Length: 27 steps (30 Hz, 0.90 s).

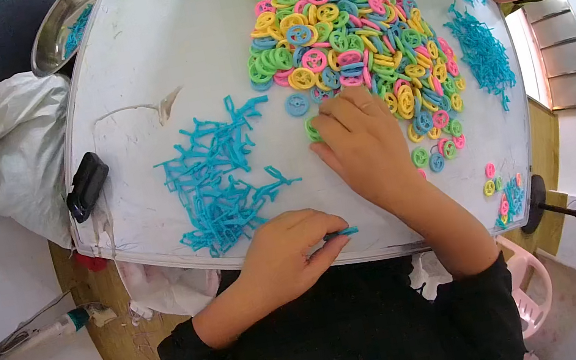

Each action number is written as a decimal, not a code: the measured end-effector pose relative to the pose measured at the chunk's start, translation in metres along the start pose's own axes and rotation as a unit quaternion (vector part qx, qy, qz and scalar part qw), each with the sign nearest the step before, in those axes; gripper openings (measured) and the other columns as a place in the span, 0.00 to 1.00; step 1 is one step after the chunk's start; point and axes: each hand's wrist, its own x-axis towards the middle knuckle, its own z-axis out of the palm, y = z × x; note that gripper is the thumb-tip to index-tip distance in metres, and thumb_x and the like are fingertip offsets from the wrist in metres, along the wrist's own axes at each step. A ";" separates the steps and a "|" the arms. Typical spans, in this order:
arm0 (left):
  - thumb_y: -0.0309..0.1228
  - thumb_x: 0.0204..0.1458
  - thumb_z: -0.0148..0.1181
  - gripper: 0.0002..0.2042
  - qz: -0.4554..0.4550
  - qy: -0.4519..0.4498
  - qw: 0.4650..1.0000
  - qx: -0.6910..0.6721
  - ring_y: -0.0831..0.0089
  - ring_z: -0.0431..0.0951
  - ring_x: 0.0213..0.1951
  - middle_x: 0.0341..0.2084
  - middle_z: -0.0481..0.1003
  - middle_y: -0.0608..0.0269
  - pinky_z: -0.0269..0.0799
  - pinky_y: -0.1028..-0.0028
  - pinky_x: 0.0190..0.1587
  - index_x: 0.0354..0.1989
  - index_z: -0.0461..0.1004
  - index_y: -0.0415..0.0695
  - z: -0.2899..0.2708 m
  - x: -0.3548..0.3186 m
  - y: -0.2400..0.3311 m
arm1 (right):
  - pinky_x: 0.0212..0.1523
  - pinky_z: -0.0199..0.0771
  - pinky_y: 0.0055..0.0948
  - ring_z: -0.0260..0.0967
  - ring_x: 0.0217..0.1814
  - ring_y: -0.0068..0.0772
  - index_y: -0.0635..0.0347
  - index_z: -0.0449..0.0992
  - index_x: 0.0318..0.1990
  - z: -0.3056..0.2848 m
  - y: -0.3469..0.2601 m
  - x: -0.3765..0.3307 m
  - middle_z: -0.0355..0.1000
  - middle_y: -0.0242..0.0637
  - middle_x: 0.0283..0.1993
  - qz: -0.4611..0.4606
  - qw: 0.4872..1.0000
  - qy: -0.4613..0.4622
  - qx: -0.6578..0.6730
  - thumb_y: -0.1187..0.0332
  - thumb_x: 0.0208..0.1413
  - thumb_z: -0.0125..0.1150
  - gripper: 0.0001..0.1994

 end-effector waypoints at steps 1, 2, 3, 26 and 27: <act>0.27 0.50 0.67 0.07 0.015 0.025 1.000 -0.012 0.59 0.80 0.36 0.33 0.79 0.58 0.74 0.66 0.38 0.37 0.78 0.43 0.000 0.000 0.001 | 0.52 0.66 0.48 0.66 0.55 0.42 0.55 0.76 0.42 -0.003 0.000 -0.007 0.72 0.36 0.50 -0.026 1.000 0.006 -0.001 0.69 0.44 0.68 0.15; 0.27 0.50 0.66 0.07 0.030 0.050 0.998 -0.024 0.59 0.79 0.35 0.31 0.78 0.58 0.73 0.66 0.37 0.37 0.77 0.43 0.001 0.000 0.001 | 0.51 0.67 0.45 0.67 0.54 0.41 0.56 0.76 0.42 -0.007 0.000 -0.013 0.72 0.35 0.49 -0.052 0.999 0.011 -0.001 0.71 0.44 0.68 0.15; 0.27 0.50 0.66 0.07 0.029 0.050 0.998 -0.022 0.59 0.79 0.35 0.31 0.78 0.58 0.73 0.66 0.37 0.37 0.77 0.43 -0.001 0.000 -0.001 | 0.51 0.67 0.45 0.67 0.54 0.41 0.56 0.76 0.42 -0.010 -0.002 -0.018 0.72 0.35 0.49 -0.053 0.999 0.012 0.000 0.71 0.44 0.68 0.15; 0.21 0.58 0.61 0.10 -0.100 0.099 0.962 -0.234 0.82 0.75 0.40 0.41 0.78 0.66 0.70 0.81 0.40 0.47 0.76 0.39 0.016 0.018 0.007 | 0.49 0.73 0.30 0.73 0.46 0.31 0.65 0.75 0.43 -0.028 -0.014 -0.080 0.75 0.42 0.45 0.249 0.627 0.053 0.736 0.75 0.58 0.62 0.07; 0.21 0.58 0.61 0.10 -0.100 0.099 0.962 -0.233 0.82 0.75 0.40 0.41 0.78 0.66 0.70 0.81 0.40 0.47 0.76 0.39 0.017 0.018 0.005 | 0.51 0.71 0.30 0.72 0.48 0.31 0.65 0.75 0.42 -0.027 -0.016 -0.079 0.75 0.42 0.46 0.239 0.631 0.044 0.737 0.75 0.57 0.63 0.07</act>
